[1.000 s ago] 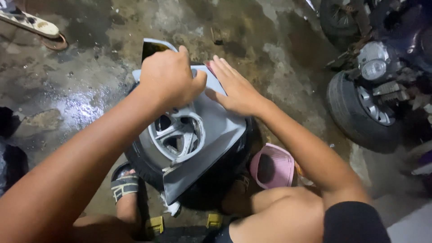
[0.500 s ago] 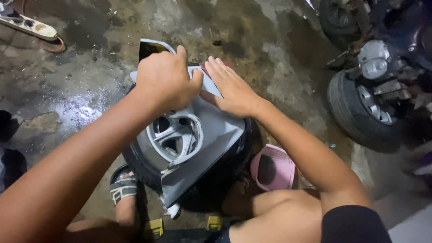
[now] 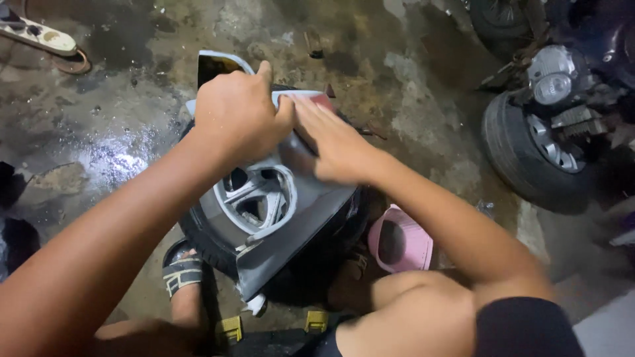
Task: Hand-sanding a plastic vehicle component using wet sandpaper to prepare it for finishing.
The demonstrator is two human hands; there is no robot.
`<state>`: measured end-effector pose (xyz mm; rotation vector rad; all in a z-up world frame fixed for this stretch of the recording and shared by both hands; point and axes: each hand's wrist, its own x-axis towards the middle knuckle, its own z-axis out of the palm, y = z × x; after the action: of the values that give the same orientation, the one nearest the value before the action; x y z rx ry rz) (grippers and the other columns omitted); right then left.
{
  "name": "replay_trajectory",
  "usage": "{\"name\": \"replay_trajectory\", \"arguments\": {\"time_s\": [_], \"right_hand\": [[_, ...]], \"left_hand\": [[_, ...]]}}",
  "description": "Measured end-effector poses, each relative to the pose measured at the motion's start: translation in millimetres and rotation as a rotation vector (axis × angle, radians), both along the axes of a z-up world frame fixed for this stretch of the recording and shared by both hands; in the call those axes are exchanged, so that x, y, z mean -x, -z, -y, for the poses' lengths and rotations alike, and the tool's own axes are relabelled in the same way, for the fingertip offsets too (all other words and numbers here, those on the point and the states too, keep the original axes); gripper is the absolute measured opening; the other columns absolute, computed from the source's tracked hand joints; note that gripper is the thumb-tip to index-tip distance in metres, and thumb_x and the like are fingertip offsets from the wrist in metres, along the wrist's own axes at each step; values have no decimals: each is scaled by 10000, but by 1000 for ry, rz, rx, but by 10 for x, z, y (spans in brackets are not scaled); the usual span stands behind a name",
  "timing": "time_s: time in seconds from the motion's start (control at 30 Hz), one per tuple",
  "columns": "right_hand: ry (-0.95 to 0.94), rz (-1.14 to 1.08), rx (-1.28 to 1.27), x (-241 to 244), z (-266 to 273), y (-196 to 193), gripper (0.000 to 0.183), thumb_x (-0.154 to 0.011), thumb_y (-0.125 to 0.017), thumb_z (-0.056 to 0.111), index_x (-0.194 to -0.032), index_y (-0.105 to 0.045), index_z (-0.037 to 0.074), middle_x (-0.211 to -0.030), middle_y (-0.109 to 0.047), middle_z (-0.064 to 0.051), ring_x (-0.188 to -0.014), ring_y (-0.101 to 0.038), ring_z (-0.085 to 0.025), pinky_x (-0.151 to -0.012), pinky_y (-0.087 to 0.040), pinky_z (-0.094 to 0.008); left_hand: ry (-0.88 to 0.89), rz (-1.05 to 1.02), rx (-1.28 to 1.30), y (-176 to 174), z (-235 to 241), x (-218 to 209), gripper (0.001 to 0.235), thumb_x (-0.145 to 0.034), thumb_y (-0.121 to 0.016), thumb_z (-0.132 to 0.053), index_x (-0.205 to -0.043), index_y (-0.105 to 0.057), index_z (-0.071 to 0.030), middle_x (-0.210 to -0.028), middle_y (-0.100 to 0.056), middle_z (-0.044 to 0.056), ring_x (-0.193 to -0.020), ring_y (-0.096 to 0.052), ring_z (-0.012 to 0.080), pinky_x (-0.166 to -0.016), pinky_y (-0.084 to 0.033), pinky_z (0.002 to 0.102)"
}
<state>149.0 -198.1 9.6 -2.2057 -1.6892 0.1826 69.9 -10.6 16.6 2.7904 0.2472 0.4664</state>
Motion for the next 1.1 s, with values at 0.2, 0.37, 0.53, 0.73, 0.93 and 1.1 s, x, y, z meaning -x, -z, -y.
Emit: {"name": "replay_trajectory", "arguments": {"time_s": [0.2,0.37,0.53,0.73,0.93,1.1], "right_hand": [[-54,65,-59,-1,-210,53,700,-943,-639,244,-1497,-346,-69,-1542,-417,-330,-1478,-365,-487,-1243,-296,-529],[-159,25,-60,668,425,-138,622,-951,-549,201,-1480,-381,-80,-1578,-378,-281,-1473,-390,-443,-1241,-318,-548],[-101,31,-27,399,187,-4,640,-927,-503,161,-1511,-362,-60,-1537,-429,-276,-1384,-449,-457,-1166,-371,-499],[-57,193,-275,-353,-704,790,496,-771,-628,83,-1249,-598,-46,-1345,-591,-265,-1264,-518,-446,-1106,-399,-471],[86,37,-216,659,-298,377,468,-956,-467,218,-1395,-511,65,-1454,-572,-201,-1357,-503,-445,-1102,-416,-507],[28,145,-244,1156,57,267,380,-889,-507,142,-1226,-571,-22,-1287,-602,-211,-1362,-505,-458,-1117,-404,-493]], "left_hand": [[5,-49,39,-82,-60,43,681,-948,-553,-407,-1426,-592,76,-903,-749,255,-755,-722,437,-634,-569,492],[-10,-75,29,-62,-13,20,679,-958,-509,-416,-1439,-566,60,-895,-740,254,-731,-710,447,-632,-561,513],[13,46,-9,38,3,-12,560,-944,-559,-367,-1321,-607,44,-772,-734,214,-594,-691,434,-533,-543,506],[-17,14,-53,38,-119,-35,626,-1025,-483,-398,-1414,-498,92,-807,-747,238,-648,-714,455,-557,-557,507],[-116,-119,12,342,-510,74,763,-950,-540,-331,-1600,-384,37,-1143,-718,299,-993,-678,505,-810,-531,539],[-219,-136,19,437,-565,169,804,-964,-486,-308,-1579,-259,159,-1005,-733,322,-868,-703,503,-744,-549,522]]}}
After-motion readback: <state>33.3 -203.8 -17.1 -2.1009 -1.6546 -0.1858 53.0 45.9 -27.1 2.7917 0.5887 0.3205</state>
